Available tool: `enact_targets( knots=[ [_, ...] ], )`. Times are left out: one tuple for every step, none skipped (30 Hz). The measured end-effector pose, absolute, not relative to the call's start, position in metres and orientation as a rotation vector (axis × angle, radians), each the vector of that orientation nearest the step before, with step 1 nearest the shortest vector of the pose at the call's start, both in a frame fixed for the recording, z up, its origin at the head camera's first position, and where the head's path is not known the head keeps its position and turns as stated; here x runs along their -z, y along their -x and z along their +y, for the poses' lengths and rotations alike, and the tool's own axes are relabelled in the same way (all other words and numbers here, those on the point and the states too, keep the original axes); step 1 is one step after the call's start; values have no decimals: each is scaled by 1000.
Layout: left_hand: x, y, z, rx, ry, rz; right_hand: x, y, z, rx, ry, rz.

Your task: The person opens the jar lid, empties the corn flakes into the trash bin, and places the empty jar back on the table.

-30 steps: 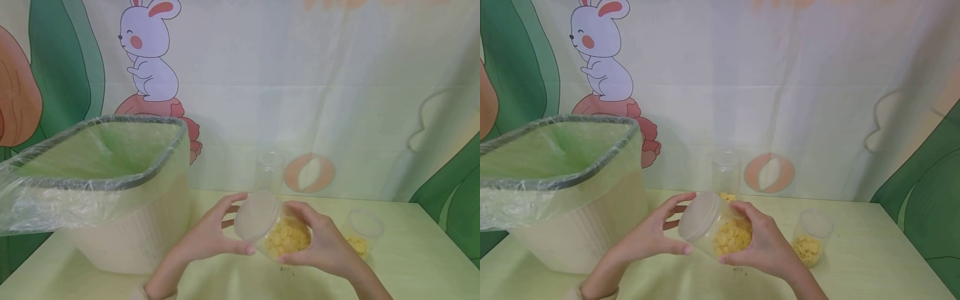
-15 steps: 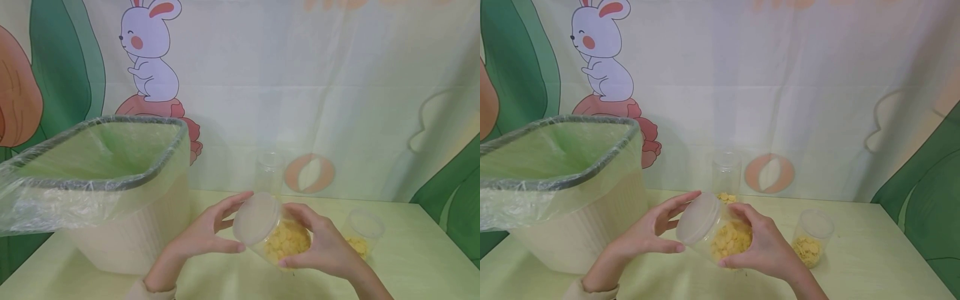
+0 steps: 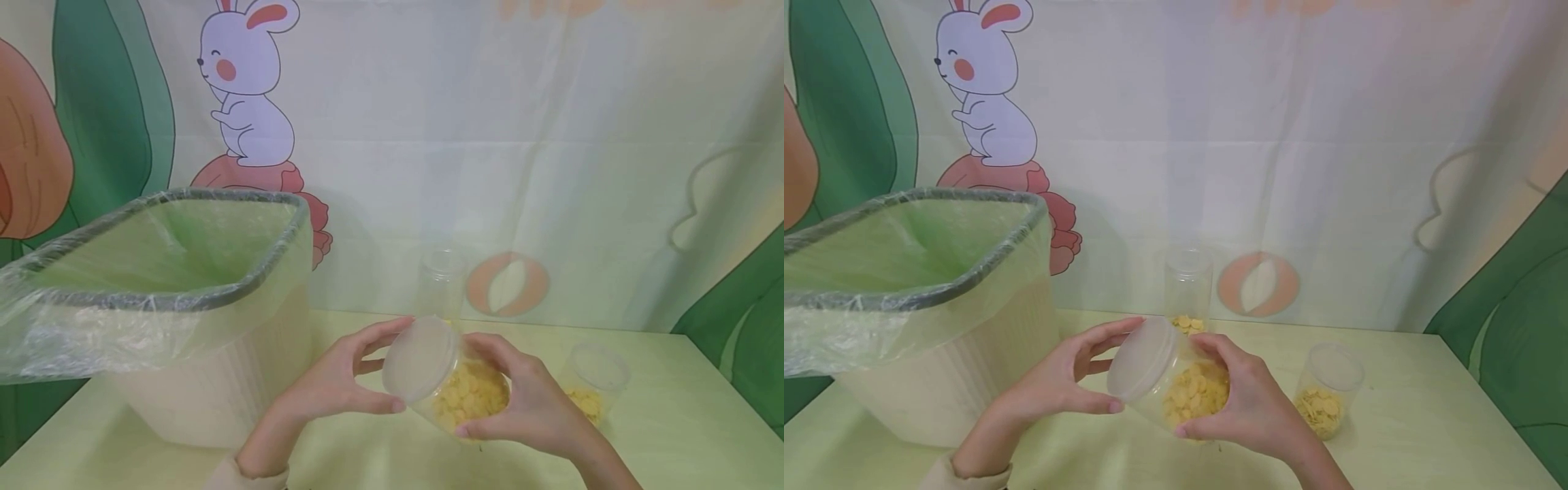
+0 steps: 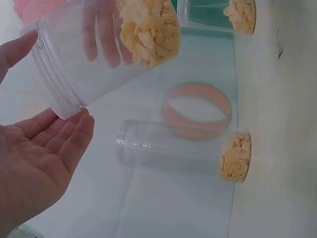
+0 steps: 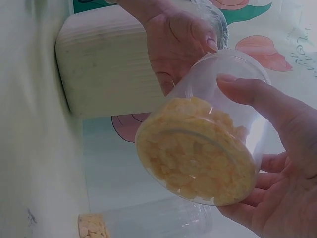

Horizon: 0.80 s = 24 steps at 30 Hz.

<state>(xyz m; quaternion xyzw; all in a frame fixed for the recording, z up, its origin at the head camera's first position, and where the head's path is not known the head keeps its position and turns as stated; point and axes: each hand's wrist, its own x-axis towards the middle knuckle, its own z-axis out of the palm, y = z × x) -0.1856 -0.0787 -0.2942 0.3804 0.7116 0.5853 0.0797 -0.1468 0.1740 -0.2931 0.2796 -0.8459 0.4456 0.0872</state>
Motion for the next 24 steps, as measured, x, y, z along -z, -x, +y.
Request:
enact_targets(
  knots=[
    [294, 185, -78, -1749, -1123, 2139, 293, 147, 174, -1319, -829, -2521],
    [294, 185, -78, -1750, -1102, 2148, 293, 147, 174, -1312, -826, -2523],
    [294, 185, -78, -1750, -1082, 2157, 293, 147, 174, -1305, -824, -2523],
    [294, 185, -78, -1752, -1065, 2165, 293, 147, 174, -1297, -821, -2524],
    [294, 185, -77, -1752, -1049, 2175, 293, 147, 174, -1290, -819, -2524],
    [295, 185, -77, -1753, -1034, 2183, 293, 147, 174, -1284, -818, -2524],
    [295, 185, -77, -1753, -1021, 2192, 293, 147, 174, -1278, -816, -2524],
    [295, 185, -76, -1755, -1010, 2199, 293, 147, 174, -1276, -817, -2524],
    [296, 186, -76, -1756, -1002, 2207, 293, 147, 174, -1274, -816, -2523],
    [296, 186, -76, -1757, -995, 2215, 294, 147, 174, -1269, -814, -2524],
    [296, 186, -75, -1757, -987, 2223, 294, 147, 174, -1266, -814, -2523],
    [296, 186, -75, -1757, -978, 2232, 294, 148, 174, -1265, -807, -2526],
    [296, 185, -74, -1758, -970, 2241, 294, 148, 174, -1260, -798, -2530],
    [297, 185, -73, -1756, -965, 2250, 295, 148, 174, -1255, -791, -2534],
    [297, 185, -73, -1755, -960, 2259, 295, 148, 174, -1250, -783, -2537],
    [297, 185, -72, -1753, -955, 2269, 295, 148, 174, -1246, -776, -2541],
    [297, 184, -71, -1753, -952, 2279, 295, 148, 174, -1242, -769, -2543],
    [296, 184, -71, -1751, -949, 2291, 295, 149, 175, -1239, -769, -2542],
    [296, 183, -70, -1749, -942, 2301, 296, 149, 175, -1232, -776, -2538],
    [296, 183, -70, -1747, -938, 2313, 296, 149, 175, -1231, -777, -2537],
    [296, 183, -69, -1748, -923, 2324, 296, 149, 175, -1231, -777, -2536],
    [296, 182, -69, -1746, -914, 2337, 296, 149, 175, -1227, -780, -2534],
    [296, 182, -69, -1745, -903, 2349, 295, 149, 175, -1223, -782, -2533],
    [296, 181, -68, -1745, -885, 2361, 295, 149, 175, -1221, -785, -2533]
  ],
)
